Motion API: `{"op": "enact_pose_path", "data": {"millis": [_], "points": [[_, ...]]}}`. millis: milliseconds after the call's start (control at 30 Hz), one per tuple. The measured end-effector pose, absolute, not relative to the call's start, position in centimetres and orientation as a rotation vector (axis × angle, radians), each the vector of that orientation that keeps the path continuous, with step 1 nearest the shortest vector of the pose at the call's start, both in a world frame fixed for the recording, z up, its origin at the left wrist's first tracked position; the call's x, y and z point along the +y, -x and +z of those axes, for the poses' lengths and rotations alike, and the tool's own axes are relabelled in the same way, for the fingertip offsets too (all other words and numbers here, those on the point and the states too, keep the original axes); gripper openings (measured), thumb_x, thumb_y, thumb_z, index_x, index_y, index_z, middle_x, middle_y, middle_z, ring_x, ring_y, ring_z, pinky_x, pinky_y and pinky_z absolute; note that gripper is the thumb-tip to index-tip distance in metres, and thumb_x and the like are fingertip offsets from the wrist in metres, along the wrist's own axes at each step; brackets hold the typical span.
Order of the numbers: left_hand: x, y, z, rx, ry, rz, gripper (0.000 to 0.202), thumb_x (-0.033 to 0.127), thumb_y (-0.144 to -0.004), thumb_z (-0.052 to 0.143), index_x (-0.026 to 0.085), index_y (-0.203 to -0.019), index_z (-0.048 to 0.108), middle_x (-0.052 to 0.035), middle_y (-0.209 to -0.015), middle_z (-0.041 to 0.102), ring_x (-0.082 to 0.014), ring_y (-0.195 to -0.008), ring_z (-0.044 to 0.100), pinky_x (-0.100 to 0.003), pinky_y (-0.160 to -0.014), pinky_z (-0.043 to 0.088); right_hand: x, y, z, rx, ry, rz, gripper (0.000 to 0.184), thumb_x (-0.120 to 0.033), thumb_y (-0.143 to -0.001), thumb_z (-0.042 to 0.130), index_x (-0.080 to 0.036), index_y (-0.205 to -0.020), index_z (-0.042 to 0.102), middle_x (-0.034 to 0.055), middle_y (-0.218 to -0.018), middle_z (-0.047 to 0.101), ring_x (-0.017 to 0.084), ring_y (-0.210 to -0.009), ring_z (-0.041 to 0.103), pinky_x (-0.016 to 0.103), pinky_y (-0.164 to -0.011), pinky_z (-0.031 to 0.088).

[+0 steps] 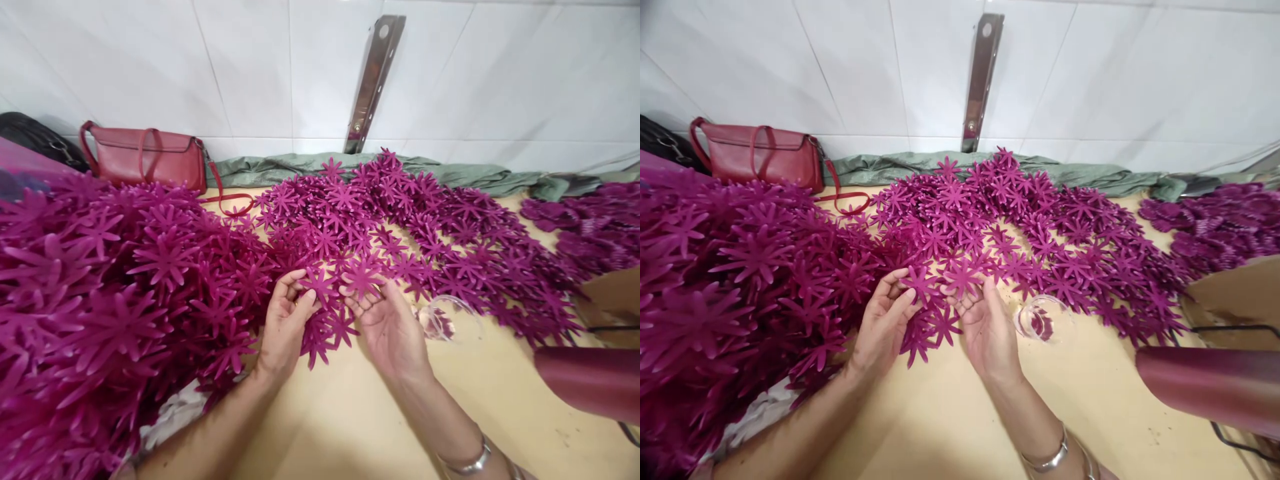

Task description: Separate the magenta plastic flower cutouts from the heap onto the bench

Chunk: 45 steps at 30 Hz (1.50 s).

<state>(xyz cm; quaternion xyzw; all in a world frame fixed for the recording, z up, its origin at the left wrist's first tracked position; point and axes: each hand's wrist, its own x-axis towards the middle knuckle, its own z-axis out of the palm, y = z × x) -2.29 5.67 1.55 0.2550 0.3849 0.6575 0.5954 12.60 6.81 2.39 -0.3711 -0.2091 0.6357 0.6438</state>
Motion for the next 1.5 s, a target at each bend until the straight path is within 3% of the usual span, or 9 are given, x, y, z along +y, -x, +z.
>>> {"op": "enact_pose_path", "data": {"millis": [67,200,433,567,667,800,1000,1233,1500], "points": [[5.8,2.3,1.5,0.91,-0.59,1.537,0.045,0.033,-0.08,0.087,0.025,-0.118,0.065,-0.0002,-0.111,0.069,-0.0092,-0.093,0.066,-0.02,-0.084,0.057,6.7,-12.5,2.4,-0.506,0.853,1.455,0.029,-0.054,-0.089,0.077,-0.027,-0.094,0.07,0.0017,-0.098,0.077,0.019,-0.09,0.072,0.036,-0.086,0.061],[6.0,2.3,1.2,0.949,-0.594,1.562,0.049,0.029,-0.076,0.09,0.026,-0.118,0.065,0.0015,-0.106,0.071,-0.0082,-0.092,0.068,-0.018,-0.085,0.055,6.4,-12.5,1.7,-0.702,0.959,1.357,0.023,-0.039,-0.084,0.086,-0.026,-0.09,0.068,-0.0044,-0.081,0.069,0.013,-0.075,0.063,0.028,-0.079,0.055],[6.2,2.3,1.0,0.938,-0.597,1.595,0.048,0.029,-0.075,0.091,0.024,-0.116,0.066,0.0022,-0.095,0.073,-0.007,-0.082,0.068,-0.017,-0.079,0.055,6.2,-13.5,1.0,-1.097,1.18,1.077,0.02,-0.043,-0.098,0.068,-0.025,-0.091,0.062,-0.0028,-0.078,0.065,0.015,-0.072,0.06,0.031,-0.074,0.05],[6.3,2.3,0.9,0.94,-0.61,1.631,0.051,0.03,-0.071,0.094,0.022,-0.113,0.066,0.0048,-0.087,0.072,-0.0056,-0.076,0.068,-0.017,-0.078,0.056,6.0,-13.6,1.4,-1.44,1.212,0.764,0.012,-0.032,-0.097,0.067,-0.025,-0.107,0.066,0.0067,-0.112,0.073,0.023,-0.107,0.068,0.041,-0.094,0.054],[6.3,2.2,1.0,0.941,-0.636,1.612,0.051,0.031,-0.068,0.096,0.021,-0.108,0.066,0.0074,-0.077,0.069,-0.0046,-0.065,0.065,-0.016,-0.07,0.055,5.6,-13.6,2.1,-1.675,1.18,0.364,0.034,-0.024,-0.096,0.065,-0.027,-0.129,0.062,0.0131,-0.144,0.062,0.03,-0.138,0.055,0.054,-0.115,0.043],[6.0,2.0,1.4,0.899,-0.696,1.532,0.049,0.032,-0.067,0.097,0.02,-0.104,0.067,0.0067,-0.075,0.072,-0.0063,-0.066,0.068,-0.017,-0.07,0.056,5.1,-13.4,2.9,-1.787,1.122,0.158,0.028,-0.023,-0.095,0.069,-0.031,-0.121,0.066,0.0117,-0.141,0.063,0.032,-0.134,0.057,0.059,-0.115,0.041],[5.5,2.0,1.7,0.805,-0.794,1.4,0.044,0.029,-0.071,0.095,0.02,-0.105,0.069,0.0022,-0.081,0.077,-0.0103,-0.073,0.072,-0.022,-0.076,0.058,5.2,-13.5,2.5,-1.735,1.113,0.309,0.006,-0.023,-0.097,0.069,-0.029,-0.1,0.07,0.0074,-0.117,0.072,0.027,-0.117,0.063,0.052,-0.106,0.047],[5.5,1.9,1.5,0.833,-0.837,1.406,0.035,0.029,-0.073,0.093,0.017,-0.099,0.071,-0.0001,-0.085,0.078,-0.0089,-0.076,0.07,-0.019,-0.074,0.055,5.0,-12.9,2.5,-1.449,1.099,0.748,0.006,-0.025,-0.097,0.067,-0.025,-0.091,0.067,0.0062,-0.113,0.07,0.023,-0.11,0.065,0.04,-0.099,0.049],[6.0,2.3,1.1,0.961,-0.678,1.555,0.042,0.033,-0.075,0.091,0.021,-0.107,0.067,0.0034,-0.088,0.071,-0.0071,-0.075,0.065,-0.019,-0.076,0.056,6.1,-13.2,2.1,-0.929,1.015,1.159,0.019,-0.04,-0.09,0.076,-0.026,-0.091,0.064,-0.0035,-0.079,0.062,0.015,-0.072,0.058,0.028,-0.073,0.048]]}}
